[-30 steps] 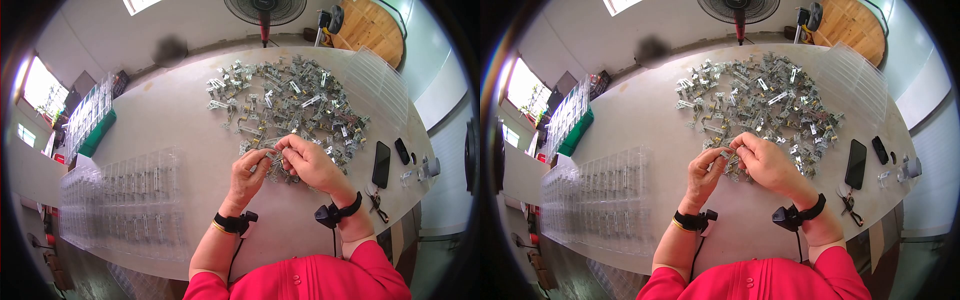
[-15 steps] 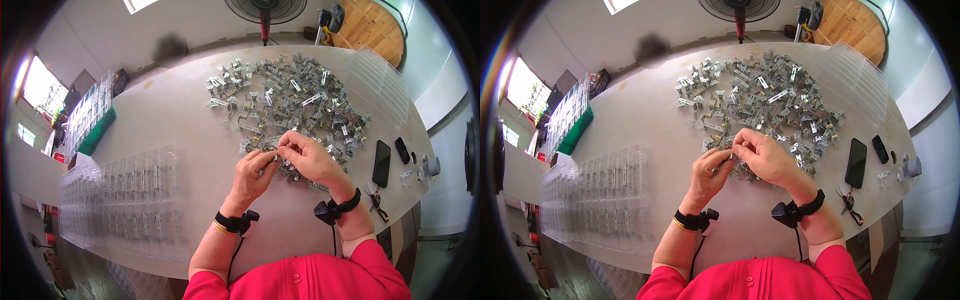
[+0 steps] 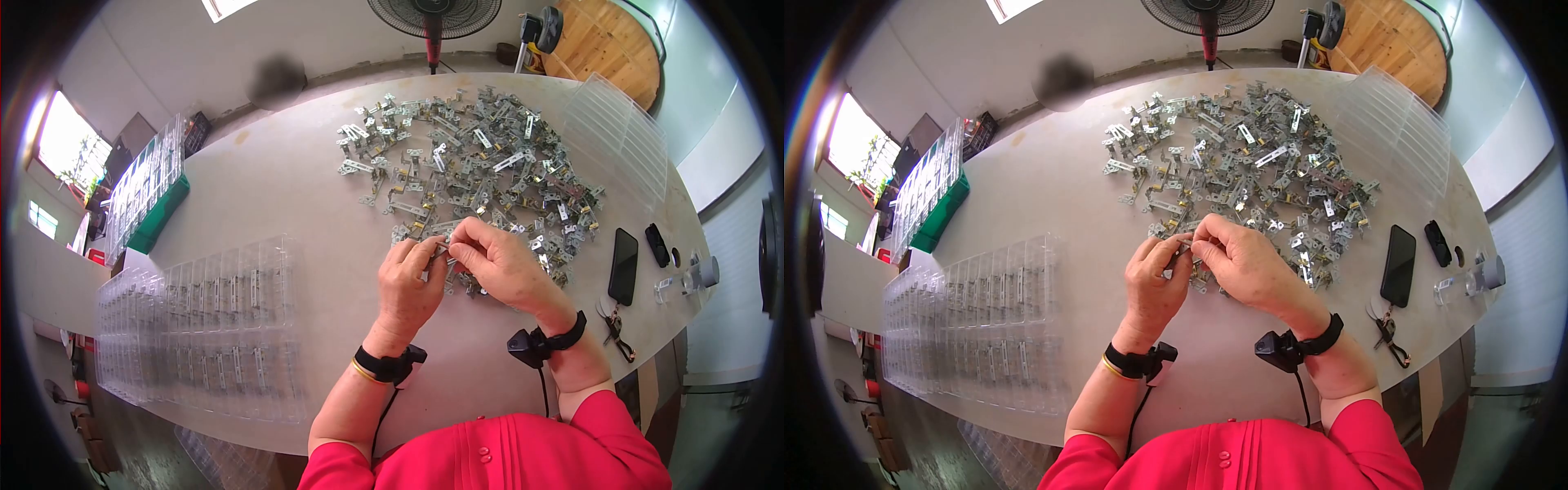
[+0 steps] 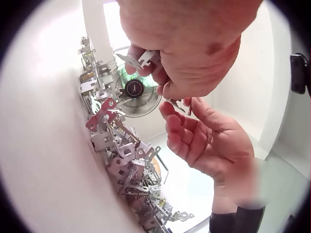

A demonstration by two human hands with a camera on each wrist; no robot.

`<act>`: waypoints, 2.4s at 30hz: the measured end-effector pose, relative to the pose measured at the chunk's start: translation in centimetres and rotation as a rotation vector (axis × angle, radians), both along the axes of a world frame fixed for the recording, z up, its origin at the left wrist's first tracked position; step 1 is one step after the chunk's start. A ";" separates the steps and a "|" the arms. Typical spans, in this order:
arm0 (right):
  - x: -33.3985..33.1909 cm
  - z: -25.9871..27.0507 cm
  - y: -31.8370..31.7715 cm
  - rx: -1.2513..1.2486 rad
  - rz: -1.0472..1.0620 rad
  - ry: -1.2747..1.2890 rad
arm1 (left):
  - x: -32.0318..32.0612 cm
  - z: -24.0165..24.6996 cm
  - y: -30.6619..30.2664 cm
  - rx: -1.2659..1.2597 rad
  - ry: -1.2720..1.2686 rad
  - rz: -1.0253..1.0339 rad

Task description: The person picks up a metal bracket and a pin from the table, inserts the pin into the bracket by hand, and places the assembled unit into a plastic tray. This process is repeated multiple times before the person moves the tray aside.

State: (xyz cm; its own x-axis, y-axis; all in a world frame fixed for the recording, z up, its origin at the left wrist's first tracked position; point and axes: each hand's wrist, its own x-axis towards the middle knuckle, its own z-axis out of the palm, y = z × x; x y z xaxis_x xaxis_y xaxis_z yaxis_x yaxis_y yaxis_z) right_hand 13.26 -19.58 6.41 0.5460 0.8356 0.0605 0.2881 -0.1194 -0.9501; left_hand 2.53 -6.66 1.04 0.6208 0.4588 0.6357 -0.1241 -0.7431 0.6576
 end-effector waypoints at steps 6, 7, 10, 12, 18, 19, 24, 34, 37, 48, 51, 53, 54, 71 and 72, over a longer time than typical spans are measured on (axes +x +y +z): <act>0.3 0.5 0.0 -0.016 -0.049 -0.103 | 0.0 0.6 -0.4 -0.004 -0.005 -0.029; 0.3 0.4 0.1 0.024 -0.057 -0.162 | -0.2 0.8 -0.5 -0.014 0.011 -0.041; 0.6 0.9 -0.3 0.026 -0.089 -0.174 | -0.4 1.2 -0.4 -0.035 0.001 -0.042; 0.8 1.3 -0.4 0.036 -0.103 -0.166 | -0.5 1.3 -0.1 -0.044 -0.025 -0.032; 1.4 1.9 -0.6 0.126 -0.126 -0.029 | -1.0 1.4 0.2 -0.659 0.029 -0.170; 1.4 2.1 -0.6 0.109 -0.125 -0.032 | -1.0 1.4 0.2 -0.659 0.029 -0.170; 0.8 2.2 -0.2 0.143 -0.183 0.034 | -1.0 1.1 0.4 -0.887 -0.004 -0.291; 0.6 1.1 0.7 0.330 -0.289 0.165 | -0.8 -1.0 1.8 -1.134 -0.020 -0.442; 0.2 0.5 1.2 0.352 -0.243 0.266 | -0.6 -1.0 1.5 -1.183 -0.023 -0.482; -1.6 -1.4 2.2 0.321 -0.053 0.597 | -0.3 -1.7 1.8 -1.377 -0.387 -0.616; -2.0 -1.4 2.3 0.288 -0.032 0.607 | -0.5 -2.0 2.4 -1.368 -0.392 -0.712; -2.0 -1.3 2.1 0.242 -0.003 0.614 | -0.5 -1.7 2.3 -1.383 -0.384 -0.670; -2.0 -1.2 2.0 0.195 0.026 0.620 | -0.5 -1.5 2.3 -1.397 -0.376 -0.628; -1.4 2.2 0.1 0.029 -0.154 -0.228 | -0.9 -2.2 2.3 -1.132 -0.096 -0.589; -1.4 2.2 0.1 0.029 -0.148 -0.269 | -1.0 -2.1 2.3 -1.124 -0.065 -0.595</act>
